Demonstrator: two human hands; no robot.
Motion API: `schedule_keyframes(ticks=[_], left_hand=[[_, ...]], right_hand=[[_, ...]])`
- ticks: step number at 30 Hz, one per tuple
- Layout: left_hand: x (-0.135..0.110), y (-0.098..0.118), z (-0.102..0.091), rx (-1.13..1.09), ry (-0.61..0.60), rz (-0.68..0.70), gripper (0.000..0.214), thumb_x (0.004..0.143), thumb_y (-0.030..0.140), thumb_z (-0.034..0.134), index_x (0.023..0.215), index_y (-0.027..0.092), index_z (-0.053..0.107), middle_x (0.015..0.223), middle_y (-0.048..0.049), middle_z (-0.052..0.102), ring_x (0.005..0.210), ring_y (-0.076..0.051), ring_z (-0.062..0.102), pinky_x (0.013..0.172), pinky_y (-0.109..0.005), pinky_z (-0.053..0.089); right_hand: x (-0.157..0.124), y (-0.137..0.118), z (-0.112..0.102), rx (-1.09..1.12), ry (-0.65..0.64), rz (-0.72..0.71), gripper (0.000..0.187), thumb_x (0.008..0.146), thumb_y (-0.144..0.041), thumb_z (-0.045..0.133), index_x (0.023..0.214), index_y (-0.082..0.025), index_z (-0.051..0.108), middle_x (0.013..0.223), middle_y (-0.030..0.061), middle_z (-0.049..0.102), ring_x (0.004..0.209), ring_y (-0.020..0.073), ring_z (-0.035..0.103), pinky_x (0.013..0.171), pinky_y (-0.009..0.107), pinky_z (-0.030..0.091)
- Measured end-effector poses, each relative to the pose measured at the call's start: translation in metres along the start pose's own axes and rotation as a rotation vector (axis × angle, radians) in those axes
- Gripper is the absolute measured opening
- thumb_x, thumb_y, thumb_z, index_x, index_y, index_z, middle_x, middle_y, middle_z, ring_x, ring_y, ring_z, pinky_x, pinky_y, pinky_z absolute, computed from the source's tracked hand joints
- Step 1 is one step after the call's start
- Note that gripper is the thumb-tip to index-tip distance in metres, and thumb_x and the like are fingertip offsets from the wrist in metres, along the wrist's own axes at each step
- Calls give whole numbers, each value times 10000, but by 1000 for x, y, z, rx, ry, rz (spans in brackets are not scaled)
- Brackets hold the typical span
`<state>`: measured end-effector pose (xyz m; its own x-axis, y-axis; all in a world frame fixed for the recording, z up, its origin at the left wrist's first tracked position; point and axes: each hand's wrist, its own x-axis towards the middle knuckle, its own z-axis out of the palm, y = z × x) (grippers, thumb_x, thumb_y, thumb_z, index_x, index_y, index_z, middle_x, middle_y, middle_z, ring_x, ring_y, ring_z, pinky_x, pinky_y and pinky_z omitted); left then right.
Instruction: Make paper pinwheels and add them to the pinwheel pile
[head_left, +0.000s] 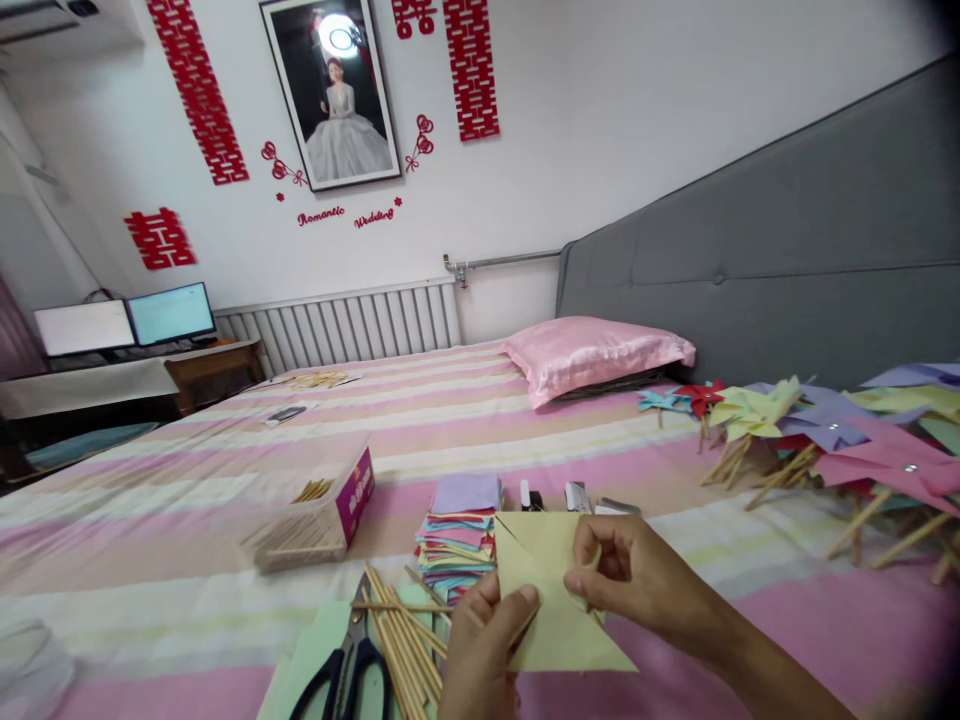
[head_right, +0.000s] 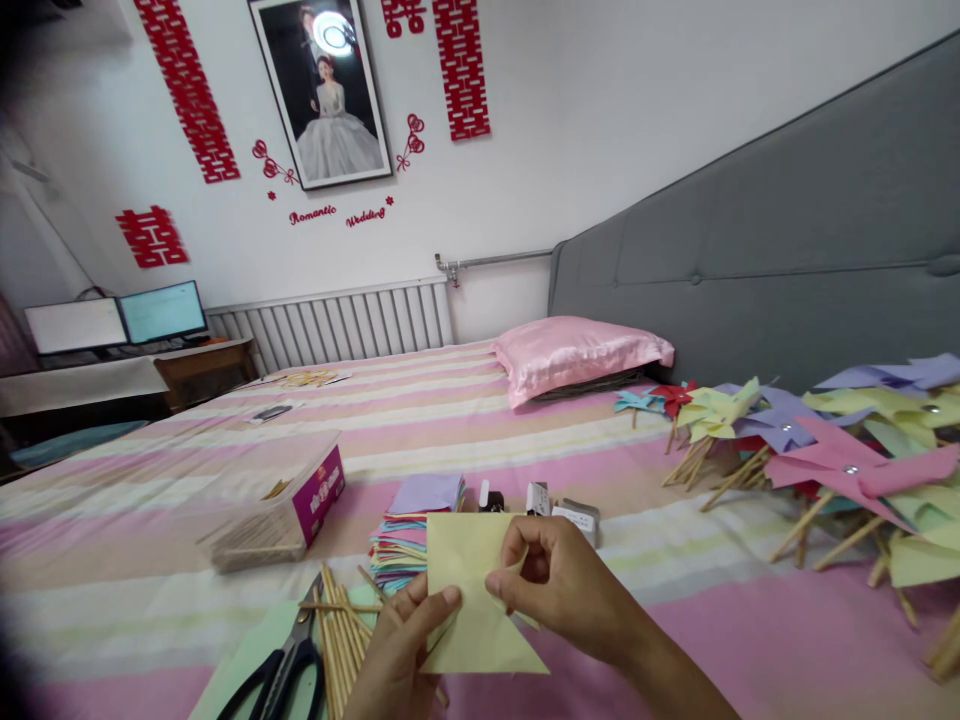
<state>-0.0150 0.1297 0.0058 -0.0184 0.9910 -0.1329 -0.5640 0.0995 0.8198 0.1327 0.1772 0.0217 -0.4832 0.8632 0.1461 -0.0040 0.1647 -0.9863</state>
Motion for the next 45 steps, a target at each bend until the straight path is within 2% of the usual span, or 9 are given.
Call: schedule_keyframes(ticks=[6,15,20,23,25,28,32,39,45], left_hand=[[2,-4,-4,18,-12,18,315,553,274,741,798,79,700,616,-124,705,528,-213,641,491,-254,446],[5,-11,-7,130,29,45,363,511,344,769,731,66,689,633,-143,705,522,-219,638,497,-272,447],[7,-13,-11,174,50,69,345,520,317,765,753,72,697,669,-143,713,570,-223,644,527,-269,454],[7,-13,-10,136,28,87,357,523,311,762,790,81,705,707,-148,718,626,-248,654,578,-298,473],[6,-12,-8,103,13,95,373,525,292,761,834,90,706,747,-151,720,671,-265,658,628,-326,483],[5,-11,-6,91,2,107,411,528,284,759,889,96,701,782,-157,719,720,-277,656,669,-343,485],[4,-9,-5,108,-17,133,464,526,313,758,931,98,690,770,-155,720,746,-288,649,664,-348,491],[5,-9,-5,156,-36,159,483,530,326,755,946,91,683,787,-163,718,736,-288,647,681,-362,486],[9,-15,-14,237,-1,122,401,532,303,753,848,62,700,759,-167,716,652,-264,643,620,-335,488]], right_hand=[[-2,-7,2,-38,-11,9,163,663,-131,595,611,-165,445,522,-27,548,483,94,515,478,193,377],[-2,-1,3,-197,-17,-47,136,695,-158,559,621,-169,446,523,-38,508,484,95,490,452,186,338],[-4,-5,4,-238,11,-109,128,690,-121,541,638,-173,437,553,-62,435,502,73,416,455,172,306],[-6,-10,6,-205,20,-134,119,696,-118,539,732,-185,447,603,-58,473,535,79,446,492,176,350],[-6,-12,8,-160,28,-144,186,698,-123,541,844,-197,453,676,-37,541,582,95,502,534,191,395],[-5,-12,10,-83,57,-138,407,683,-142,563,1055,-220,415,752,-13,591,621,121,563,568,222,443],[-3,-8,11,-26,88,-121,658,670,-160,594,1243,-257,286,668,-44,560,607,140,588,570,253,466],[-3,-9,10,-22,55,-85,716,653,-147,622,1266,-253,267,623,-58,567,618,152,599,600,274,465],[-5,-13,7,-40,16,-37,653,708,-178,591,1270,-242,264,626,-55,553,649,156,607,592,258,454]])
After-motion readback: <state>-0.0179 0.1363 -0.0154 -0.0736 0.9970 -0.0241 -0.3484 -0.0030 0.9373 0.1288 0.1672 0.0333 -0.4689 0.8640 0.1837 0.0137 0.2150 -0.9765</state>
